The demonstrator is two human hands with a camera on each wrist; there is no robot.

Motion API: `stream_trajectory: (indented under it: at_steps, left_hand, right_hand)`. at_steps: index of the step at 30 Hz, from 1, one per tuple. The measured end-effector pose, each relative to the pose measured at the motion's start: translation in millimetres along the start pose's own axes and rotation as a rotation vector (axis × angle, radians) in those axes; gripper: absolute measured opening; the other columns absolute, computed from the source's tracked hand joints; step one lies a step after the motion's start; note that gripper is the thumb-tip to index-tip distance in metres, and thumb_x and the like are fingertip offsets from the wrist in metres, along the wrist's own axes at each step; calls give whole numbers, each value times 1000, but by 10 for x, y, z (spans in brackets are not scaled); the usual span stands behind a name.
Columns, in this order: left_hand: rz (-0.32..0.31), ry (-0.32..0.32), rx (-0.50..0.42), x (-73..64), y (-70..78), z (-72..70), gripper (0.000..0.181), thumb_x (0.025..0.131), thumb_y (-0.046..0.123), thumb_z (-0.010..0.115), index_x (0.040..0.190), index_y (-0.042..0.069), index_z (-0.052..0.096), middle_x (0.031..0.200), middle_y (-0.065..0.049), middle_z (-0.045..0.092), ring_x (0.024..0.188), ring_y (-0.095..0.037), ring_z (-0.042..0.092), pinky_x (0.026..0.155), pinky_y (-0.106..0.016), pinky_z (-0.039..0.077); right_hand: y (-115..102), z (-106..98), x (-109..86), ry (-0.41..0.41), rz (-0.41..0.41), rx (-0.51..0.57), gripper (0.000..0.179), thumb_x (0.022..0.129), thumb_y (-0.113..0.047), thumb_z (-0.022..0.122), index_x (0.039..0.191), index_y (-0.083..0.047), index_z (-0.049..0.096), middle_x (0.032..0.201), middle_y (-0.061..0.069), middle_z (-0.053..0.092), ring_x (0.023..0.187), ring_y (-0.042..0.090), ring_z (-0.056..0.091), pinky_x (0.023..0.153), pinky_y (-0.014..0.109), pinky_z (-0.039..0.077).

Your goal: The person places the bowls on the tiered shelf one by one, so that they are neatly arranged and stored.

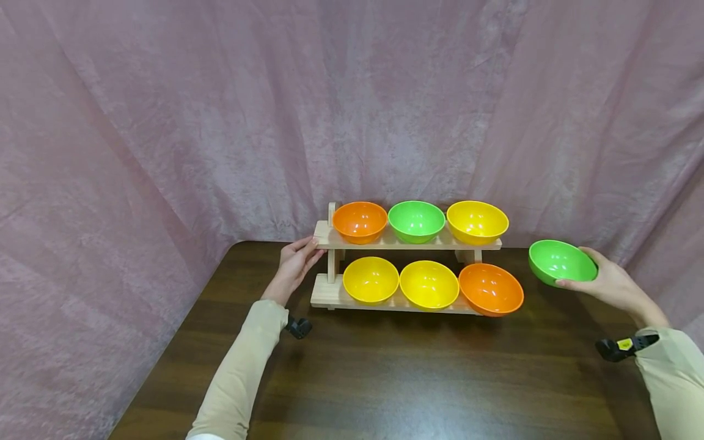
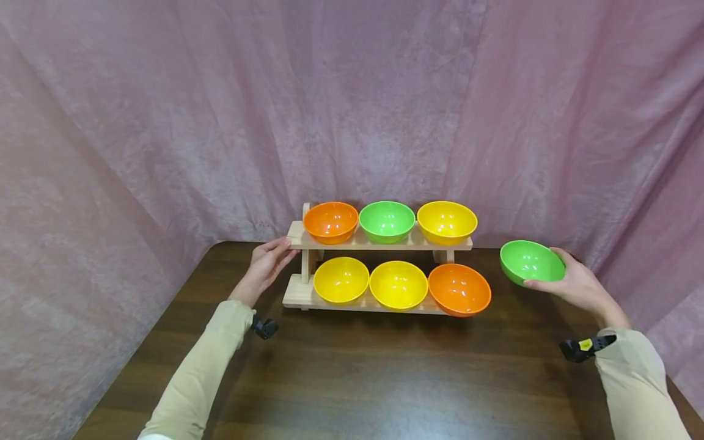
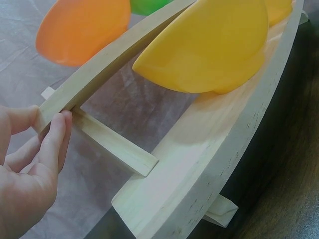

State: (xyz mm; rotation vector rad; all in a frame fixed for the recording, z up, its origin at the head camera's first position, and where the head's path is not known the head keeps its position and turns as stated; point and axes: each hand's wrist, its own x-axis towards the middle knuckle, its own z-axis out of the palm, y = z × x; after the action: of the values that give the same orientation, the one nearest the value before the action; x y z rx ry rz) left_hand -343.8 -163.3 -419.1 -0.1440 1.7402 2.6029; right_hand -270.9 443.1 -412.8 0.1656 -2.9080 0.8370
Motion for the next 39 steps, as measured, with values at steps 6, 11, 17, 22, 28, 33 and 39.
stream_trajectory:
  at_steps: [6,11,17,22,28,33,39]
  left_hand:
    - [3,2,0,-7,-2,-7,47,99,5,51,142,-9,39,122,-16,51,79,-6,68,81,-16,60]
    - [-5,6,-5,-15,1,-14,46,99,5,51,142,-8,40,118,-13,53,78,-6,68,81,-16,60]
    - [-8,10,-14,-22,4,-15,46,98,6,52,141,-8,41,108,-8,57,77,-7,69,80,-16,60]
    - [-5,2,-6,-30,7,-12,47,98,7,53,142,-8,40,107,-7,58,78,-7,69,82,-17,60]
    - [-6,9,-12,-19,-5,-9,46,98,6,53,141,-8,41,109,-8,57,78,-7,68,84,-19,59]
    - [-4,6,-16,-2,-13,-7,46,98,5,53,141,-8,42,106,-7,58,79,-7,68,88,-21,58]
    - [1,5,-17,-3,-7,-6,45,98,5,52,140,-9,42,103,-6,59,77,-7,69,82,-18,60]
  right_hand:
    - [-114,-46,-32,13,-64,-25,90,78,-37,80,144,3,32,119,28,54,88,6,48,69,17,36]
    - [-282,-108,-98,2,-105,17,92,78,-34,81,147,0,30,120,24,55,84,-12,41,66,12,35]
    - [-501,-146,-135,20,-175,33,87,74,-27,84,144,-7,36,114,14,57,85,-9,46,67,10,36]
    - [-593,-138,-158,6,-181,21,88,72,-28,86,144,-9,37,114,11,58,86,-9,47,68,9,37]
    - [-682,-128,-181,6,-203,25,90,72,-28,86,144,-9,37,115,10,56,86,-10,46,68,9,38]
    - [-755,-138,-188,10,-200,13,89,69,-28,87,143,-11,40,114,13,59,85,-9,46,67,10,38]
    - [-817,-138,-188,-4,-230,20,91,70,-27,87,145,-11,38,115,12,59,87,-11,44,67,9,37]
